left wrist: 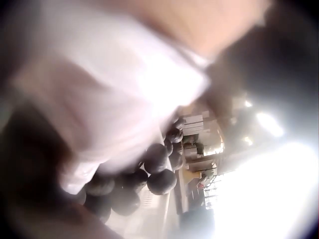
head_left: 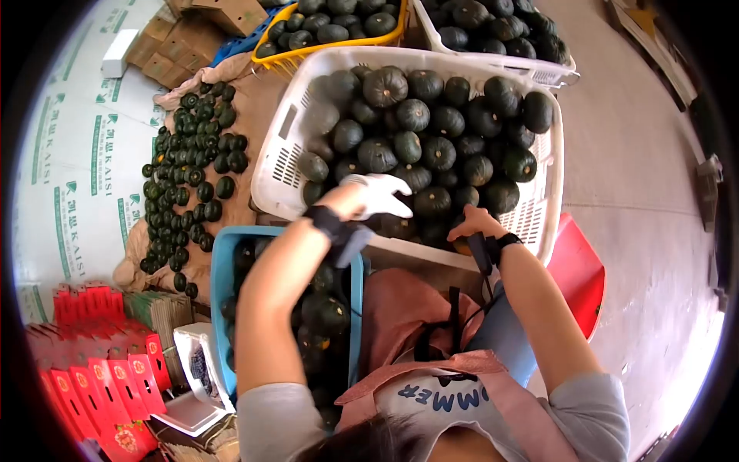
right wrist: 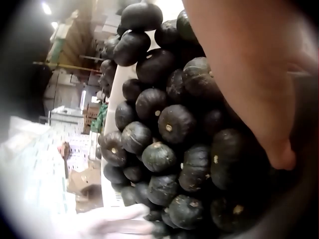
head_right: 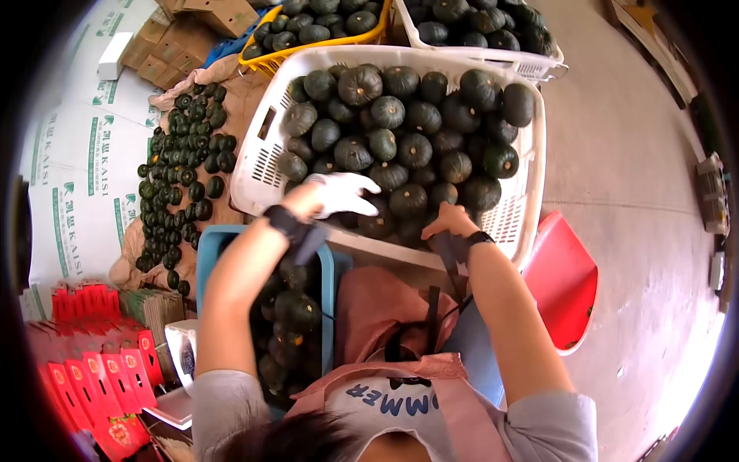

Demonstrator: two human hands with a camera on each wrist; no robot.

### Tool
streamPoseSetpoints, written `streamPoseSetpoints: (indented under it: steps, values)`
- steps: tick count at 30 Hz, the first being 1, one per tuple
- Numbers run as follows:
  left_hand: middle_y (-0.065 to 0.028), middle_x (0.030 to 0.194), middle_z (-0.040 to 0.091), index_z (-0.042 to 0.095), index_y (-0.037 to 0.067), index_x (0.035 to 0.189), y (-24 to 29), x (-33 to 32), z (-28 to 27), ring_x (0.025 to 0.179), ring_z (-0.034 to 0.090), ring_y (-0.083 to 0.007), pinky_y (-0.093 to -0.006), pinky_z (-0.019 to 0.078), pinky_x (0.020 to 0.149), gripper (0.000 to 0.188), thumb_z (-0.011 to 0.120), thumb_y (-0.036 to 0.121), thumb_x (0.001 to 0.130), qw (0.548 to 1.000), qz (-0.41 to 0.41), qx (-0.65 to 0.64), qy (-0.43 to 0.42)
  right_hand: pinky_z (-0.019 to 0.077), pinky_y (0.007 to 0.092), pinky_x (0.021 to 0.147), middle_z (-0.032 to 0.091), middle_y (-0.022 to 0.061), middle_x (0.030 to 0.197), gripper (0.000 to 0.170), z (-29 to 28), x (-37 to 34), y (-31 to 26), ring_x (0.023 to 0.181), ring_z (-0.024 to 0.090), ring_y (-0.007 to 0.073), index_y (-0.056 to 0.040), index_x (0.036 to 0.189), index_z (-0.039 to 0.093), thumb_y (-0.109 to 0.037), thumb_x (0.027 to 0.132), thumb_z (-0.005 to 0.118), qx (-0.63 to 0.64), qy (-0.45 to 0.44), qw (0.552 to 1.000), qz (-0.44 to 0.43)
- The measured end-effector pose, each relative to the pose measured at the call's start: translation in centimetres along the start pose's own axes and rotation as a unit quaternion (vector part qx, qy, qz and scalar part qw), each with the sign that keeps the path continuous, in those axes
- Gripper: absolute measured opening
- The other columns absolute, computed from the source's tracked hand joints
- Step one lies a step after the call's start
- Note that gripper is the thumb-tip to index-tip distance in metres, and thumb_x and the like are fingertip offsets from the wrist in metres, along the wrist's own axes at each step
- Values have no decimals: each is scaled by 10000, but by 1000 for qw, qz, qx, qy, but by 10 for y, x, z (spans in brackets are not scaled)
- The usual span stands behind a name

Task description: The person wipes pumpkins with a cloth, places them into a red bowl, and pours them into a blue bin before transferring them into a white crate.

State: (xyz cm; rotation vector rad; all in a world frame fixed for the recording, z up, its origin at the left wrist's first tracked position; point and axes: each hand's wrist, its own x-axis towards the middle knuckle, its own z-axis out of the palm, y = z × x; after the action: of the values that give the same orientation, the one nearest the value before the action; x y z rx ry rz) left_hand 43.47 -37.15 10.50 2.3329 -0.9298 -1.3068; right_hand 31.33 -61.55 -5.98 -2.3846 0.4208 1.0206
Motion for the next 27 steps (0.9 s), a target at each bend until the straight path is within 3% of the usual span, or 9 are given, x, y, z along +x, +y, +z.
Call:
streamPoseSetpoints:
  steps: [2, 6, 8, 10, 13, 18, 20, 24, 27]
  values:
    - [-223, 1415, 514, 460, 98, 1444, 22, 39, 20, 1293, 516, -338, -410, 431, 1058, 895, 794, 506, 720, 988, -8, 145, -44, 552, 408, 822, 613, 218, 1224, 993, -29, -27, -18, 1008, 655, 331, 60, 1289, 506, -505, 567, 886, 84, -23, 996, -24]
    - [-153, 1313, 562, 458, 98, 1407, 15, 57, 66, 1213, 550, -267, -361, 439, 1040, 937, 921, 256, 608, 942, 203, -196, 181, 557, 377, 841, 590, 172, 1283, 905, -80, -96, -72, 1102, 625, 229, -32, 1452, 401, -466, 761, 794, 352, -86, 910, -203]
    - [-108, 1260, 579, 482, 79, 1369, 7, 8, 50, 1216, 529, -210, -350, 436, 1039, 858, 903, 130, 623, 911, 261, -184, 261, 551, 373, 849, 600, 149, 1269, 834, -78, -82, -55, 1114, 628, 237, -40, 1445, 397, -471, 826, 751, 509, -203, 769, -331]
    - [-81, 1289, 563, 490, 89, 1368, -27, -44, 62, 1209, 517, -179, -342, 427, 1039, 813, 881, 108, 656, 827, 281, -442, 204, 538, 379, 870, 556, 153, 1340, 830, -82, -52, -65, 1192, 592, 269, -30, 1429, 401, -475, 826, 756, 551, -229, 784, -172]
    - [-61, 1324, 536, 497, 83, 1385, -72, -165, 95, 1227, 504, -179, -327, 403, 1056, 811, 869, 95, 665, 842, 216, -355, 345, 487, 457, 939, 523, 206, 1329, 957, -28, 41, -70, 1242, 522, 355, -74, 1424, 413, -563, 703, 809, 64, -40, 975, -207]
    - [-93, 1345, 530, 470, 78, 1420, -138, -315, 184, 1237, 497, -181, -340, 431, 1028, 782, 844, 196, 745, 720, -93, -352, 591, 490, 493, 879, 567, 213, 1150, 782, 2, 71, -84, 1027, 588, 394, -107, 1143, 488, -344, 516, 890, -210, 107, 946, -221]
    - [-95, 1331, 540, 459, 88, 1435, -141, -356, 189, 1213, 522, -195, -365, 477, 969, 675, 754, 284, 860, 619, -191, -497, 577, 550, 404, 595, 575, 171, 1006, 798, -9, 94, -69, 756, 592, 312, -91, 1217, 465, -271, 551, 867, -78, 54, 967, -238]
    - [-87, 1269, 608, 500, 115, 1428, -176, -410, 187, 1096, 607, -174, -312, 510, 897, 540, 603, 376, 967, 632, -167, -605, 454, 541, 391, 630, 583, 132, 1059, 811, -8, 30, -108, 821, 591, 226, -79, 1344, 446, -253, 656, 840, -44, -134, 981, -131]
    - [-81, 1232, 635, 442, 97, 1470, -171, -408, 181, 1056, 615, -139, -288, 495, 908, 564, 609, 275, 963, 757, -124, -476, 431, 505, 314, 723, 634, 99, 1091, 504, 24, 78, -71, 879, 607, 177, -38, 1257, 572, -228, 807, 696, -3, -135, 936, -325]
